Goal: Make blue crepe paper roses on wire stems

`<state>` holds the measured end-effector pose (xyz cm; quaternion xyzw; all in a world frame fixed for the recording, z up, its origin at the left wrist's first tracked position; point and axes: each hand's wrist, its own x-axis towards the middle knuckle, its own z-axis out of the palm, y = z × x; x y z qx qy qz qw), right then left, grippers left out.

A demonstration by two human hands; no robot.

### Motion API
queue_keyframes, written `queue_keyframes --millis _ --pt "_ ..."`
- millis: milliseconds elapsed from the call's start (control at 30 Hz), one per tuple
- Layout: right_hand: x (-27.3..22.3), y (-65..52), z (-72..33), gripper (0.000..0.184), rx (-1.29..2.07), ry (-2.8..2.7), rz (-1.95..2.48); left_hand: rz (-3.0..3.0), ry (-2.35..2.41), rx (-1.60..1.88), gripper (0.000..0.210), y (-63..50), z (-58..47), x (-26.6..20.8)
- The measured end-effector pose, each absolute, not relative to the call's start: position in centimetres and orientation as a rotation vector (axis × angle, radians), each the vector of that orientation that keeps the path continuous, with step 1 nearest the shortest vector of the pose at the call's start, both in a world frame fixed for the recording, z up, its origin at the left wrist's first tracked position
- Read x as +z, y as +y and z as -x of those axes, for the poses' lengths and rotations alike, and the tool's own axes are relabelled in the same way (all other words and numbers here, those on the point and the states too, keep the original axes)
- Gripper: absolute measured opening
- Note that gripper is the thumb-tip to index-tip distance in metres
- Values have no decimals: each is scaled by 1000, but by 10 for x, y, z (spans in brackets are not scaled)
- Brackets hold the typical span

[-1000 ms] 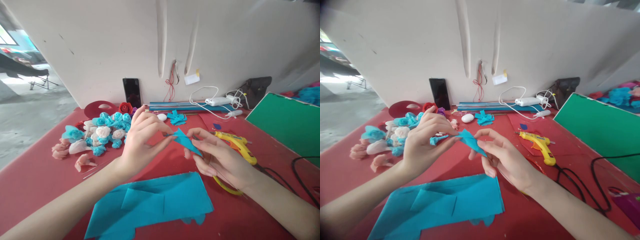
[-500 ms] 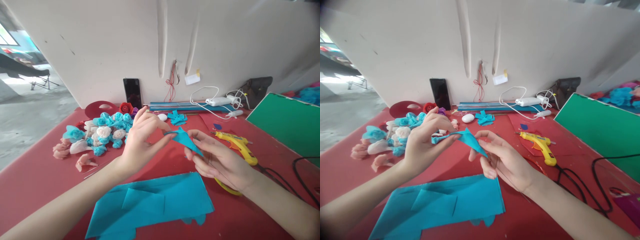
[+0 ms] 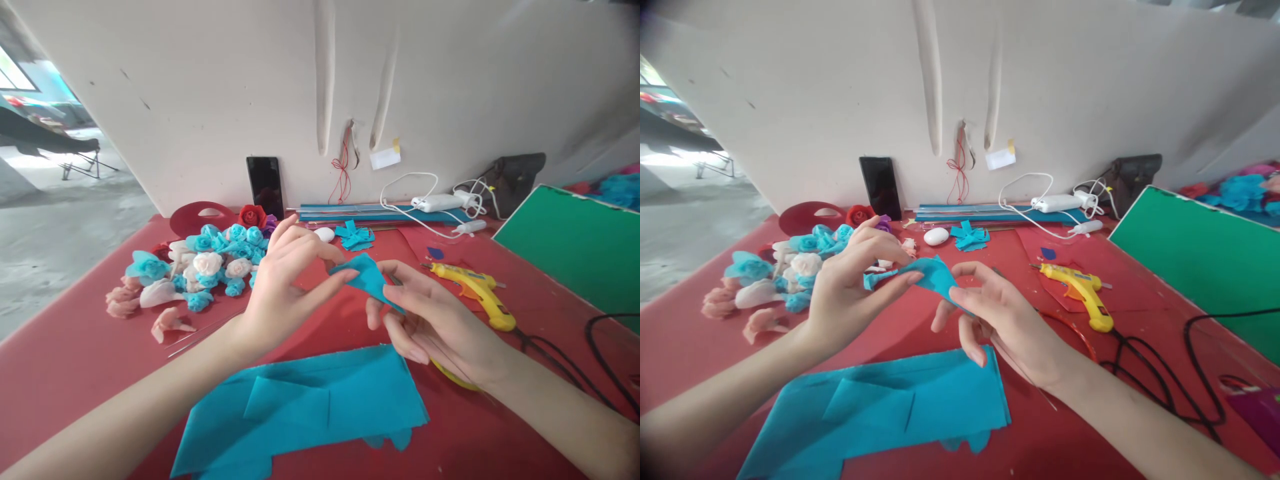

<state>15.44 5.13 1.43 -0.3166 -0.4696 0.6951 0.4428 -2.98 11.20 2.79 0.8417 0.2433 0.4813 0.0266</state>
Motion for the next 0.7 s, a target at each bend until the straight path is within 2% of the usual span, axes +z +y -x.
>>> queue_keyframes --millis 700 --pt "14 52 -151 14 1823 -1051 699 -2599 738 1530 9 111 28 27"
